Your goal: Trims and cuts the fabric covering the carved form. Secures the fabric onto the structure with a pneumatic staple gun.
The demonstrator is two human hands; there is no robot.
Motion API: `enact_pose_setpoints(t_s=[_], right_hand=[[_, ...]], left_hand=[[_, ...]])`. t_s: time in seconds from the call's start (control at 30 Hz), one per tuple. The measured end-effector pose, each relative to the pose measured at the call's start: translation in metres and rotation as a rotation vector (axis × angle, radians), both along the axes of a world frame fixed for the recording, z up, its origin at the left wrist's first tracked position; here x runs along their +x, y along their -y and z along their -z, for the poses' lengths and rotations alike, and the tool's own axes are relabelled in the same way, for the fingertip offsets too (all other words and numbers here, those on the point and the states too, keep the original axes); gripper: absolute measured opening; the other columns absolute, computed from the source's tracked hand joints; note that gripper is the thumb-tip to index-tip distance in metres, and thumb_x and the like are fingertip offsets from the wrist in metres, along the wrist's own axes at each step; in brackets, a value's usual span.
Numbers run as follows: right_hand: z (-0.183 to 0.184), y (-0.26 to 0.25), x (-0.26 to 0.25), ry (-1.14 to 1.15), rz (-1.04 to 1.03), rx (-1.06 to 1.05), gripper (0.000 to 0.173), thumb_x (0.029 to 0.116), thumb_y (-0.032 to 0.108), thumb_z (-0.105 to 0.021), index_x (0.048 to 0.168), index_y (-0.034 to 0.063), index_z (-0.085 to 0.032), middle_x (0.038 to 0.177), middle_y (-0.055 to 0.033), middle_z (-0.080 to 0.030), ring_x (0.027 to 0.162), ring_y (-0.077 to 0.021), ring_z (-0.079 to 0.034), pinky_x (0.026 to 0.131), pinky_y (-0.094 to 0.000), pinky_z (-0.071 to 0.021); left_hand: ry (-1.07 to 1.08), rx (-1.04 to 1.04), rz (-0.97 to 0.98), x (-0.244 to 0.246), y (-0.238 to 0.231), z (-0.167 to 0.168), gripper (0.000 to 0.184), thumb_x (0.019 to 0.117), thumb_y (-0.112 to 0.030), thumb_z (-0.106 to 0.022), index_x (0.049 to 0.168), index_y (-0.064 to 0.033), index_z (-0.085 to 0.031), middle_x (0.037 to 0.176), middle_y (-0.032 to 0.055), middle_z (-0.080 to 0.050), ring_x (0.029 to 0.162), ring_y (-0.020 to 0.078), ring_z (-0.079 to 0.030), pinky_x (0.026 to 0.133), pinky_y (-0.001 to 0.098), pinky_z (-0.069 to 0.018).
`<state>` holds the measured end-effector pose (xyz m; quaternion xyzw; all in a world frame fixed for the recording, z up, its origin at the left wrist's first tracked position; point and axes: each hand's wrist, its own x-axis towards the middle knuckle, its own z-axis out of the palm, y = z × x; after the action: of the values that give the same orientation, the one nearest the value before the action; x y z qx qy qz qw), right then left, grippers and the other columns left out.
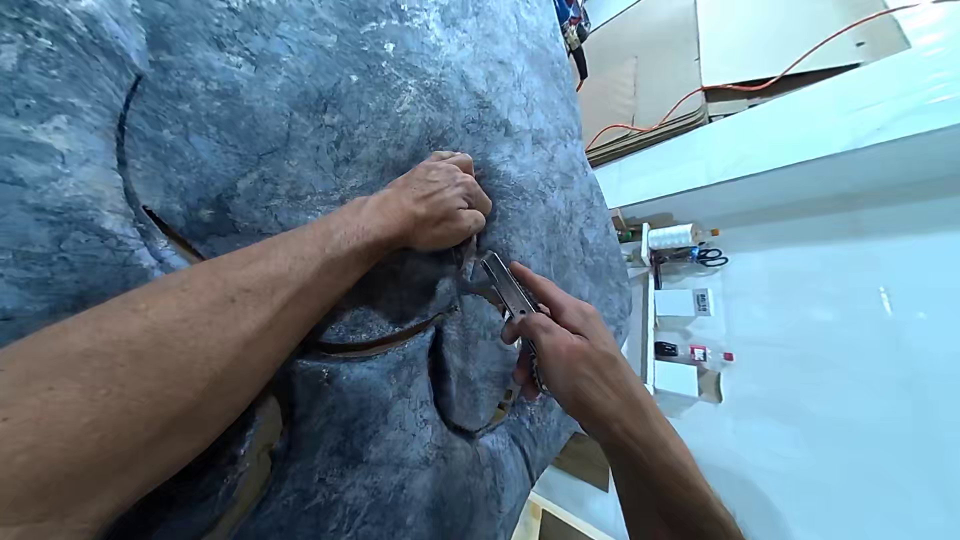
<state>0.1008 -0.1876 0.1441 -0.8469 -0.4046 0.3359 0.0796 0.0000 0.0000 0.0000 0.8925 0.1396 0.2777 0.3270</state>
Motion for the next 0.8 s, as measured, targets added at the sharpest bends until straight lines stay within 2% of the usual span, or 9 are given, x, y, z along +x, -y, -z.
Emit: enact_pose_setpoints(t_s=[0.1,0.17,0.23,0.33,0.43,0.53,0.6,0.7,0.8], right_hand=[[-0.002,0.018,0.009,-0.081,-0.053,0.07,0.062,0.1029,0.017,-0.045,0.163,0.0277,-0.031,0.099,-0.0029,-0.071,0.057,-0.0161,-0.065,0.049,-0.0312,-0.058],[0.001,0.033,0.016,-0.083,-0.095,0.14,0.064,0.1021,0.022,-0.046,0.164,0.0239,-0.028,0.103,0.0005,-0.07,0.061,-0.0137,-0.066,0.052,-0.0303,-0.0588],[0.008,0.046,0.023,-0.05,-0.11,0.197,0.062,0.1022,0.024,-0.046,0.162,0.0202,-0.031,0.1,0.0023,-0.07,0.059,-0.0109,-0.064,0.052,-0.0287,-0.0578],[0.022,0.059,0.029,0.02,-0.097,0.236,0.056,0.1031,0.027,-0.048,0.158,0.0207,-0.041,0.087,0.0029,-0.068,0.052,-0.0108,-0.059,0.048,-0.0309,-0.056],[0.034,0.06,0.032,0.22,-0.228,0.286,0.054,0.1004,0.031,-0.051,0.154,0.0233,-0.049,0.079,0.0069,-0.066,0.058,-0.006,-0.058,0.052,-0.0296,-0.0536],[0.041,0.054,0.032,0.293,-0.332,0.297,0.053,0.1003,0.03,-0.05,0.153,0.0224,-0.052,0.078,0.006,-0.066,0.058,-0.0065,-0.056,0.054,-0.0316,-0.0527],[0.04,0.048,0.03,0.302,-0.376,0.272,0.052,0.1014,0.029,-0.05,0.153,0.0223,-0.052,0.083,0.0038,-0.068,0.059,-0.0083,-0.056,0.055,-0.0336,-0.0527],[0.04,0.042,0.027,0.32,-0.413,0.258,0.05,0.102,0.028,-0.05,0.152,0.0221,-0.053,0.084,0.0041,-0.069,0.059,-0.0074,-0.056,0.055,-0.0313,-0.0518],[0.044,0.039,0.025,0.336,-0.448,0.262,0.05,0.1013,0.026,-0.05,0.151,0.0214,-0.054,0.08,0.0043,-0.067,0.058,-0.0078,-0.055,0.054,-0.0308,-0.0504]], left_hand=[[-0.058,0.127,0.007,-0.001,0.007,0.0,0.035,0.0951,-0.029,-0.043,0.085,-0.0207,-0.076,0.086,-0.0021,-0.072,0.108,0.0215,-0.063,0.112,0.0494,-0.033],[-0.154,0.196,0.012,-0.007,0.015,-0.008,0.032,0.0941,-0.033,-0.048,0.083,-0.0223,-0.076,0.088,-0.0026,-0.071,0.105,0.0219,-0.062,0.108,0.0514,-0.0337],[-0.266,0.245,0.023,-0.014,0.022,-0.019,0.026,0.092,-0.035,-0.053,0.082,-0.0218,-0.073,0.092,-0.002,-0.068,0.105,0.022,-0.06,0.103,0.0519,-0.0368],[-0.367,0.22,0.008,-0.026,0.04,-0.024,0.016,0.0858,-0.035,-0.062,0.091,-0.0241,-0.072,0.109,-0.0035,-0.066,0.112,0.0208,-0.059,0.098,0.0506,-0.0416],[-0.294,0.165,-0.094,-0.032,0.059,-0.01,0.022,0.0874,-0.034,-0.06,0.099,-0.0213,-0.073,0.124,-0.0013,-0.065,0.124,0.0231,-0.056,0.106,0.0503,-0.0429],[-0.194,0.141,-0.156,-0.033,0.066,0.002,0.02,0.0907,-0.031,-0.06,0.099,-0.0203,-0.074,0.126,-0.0001,-0.065,0.128,0.0229,-0.055,0.112,0.0479,-0.0417],[-0.142,0.136,-0.152,-0.034,0.064,0.005,0.019,0.0899,-0.03,-0.06,0.096,-0.0209,-0.075,0.124,0.001,-0.064,0.122,0.0225,-0.058,0.106,0.0468,-0.0454],[-0.068,0.102,-0.159,-0.035,0.062,0.005,0.017,0.0885,-0.029,-0.061,0.094,-0.0227,-0.076,0.122,0.0029,-0.062,0.115,0.0221,-0.059,0.095,0.0434,-0.0509],[-0.065,0.08,-0.164,-0.036,0.063,0.005,0.015,0.0876,-0.027,-0.063,0.092,-0.0215,-0.076,0.122,0.0035,-0.061,0.113,0.0209,-0.059,0.094,0.0419,-0.0515]])
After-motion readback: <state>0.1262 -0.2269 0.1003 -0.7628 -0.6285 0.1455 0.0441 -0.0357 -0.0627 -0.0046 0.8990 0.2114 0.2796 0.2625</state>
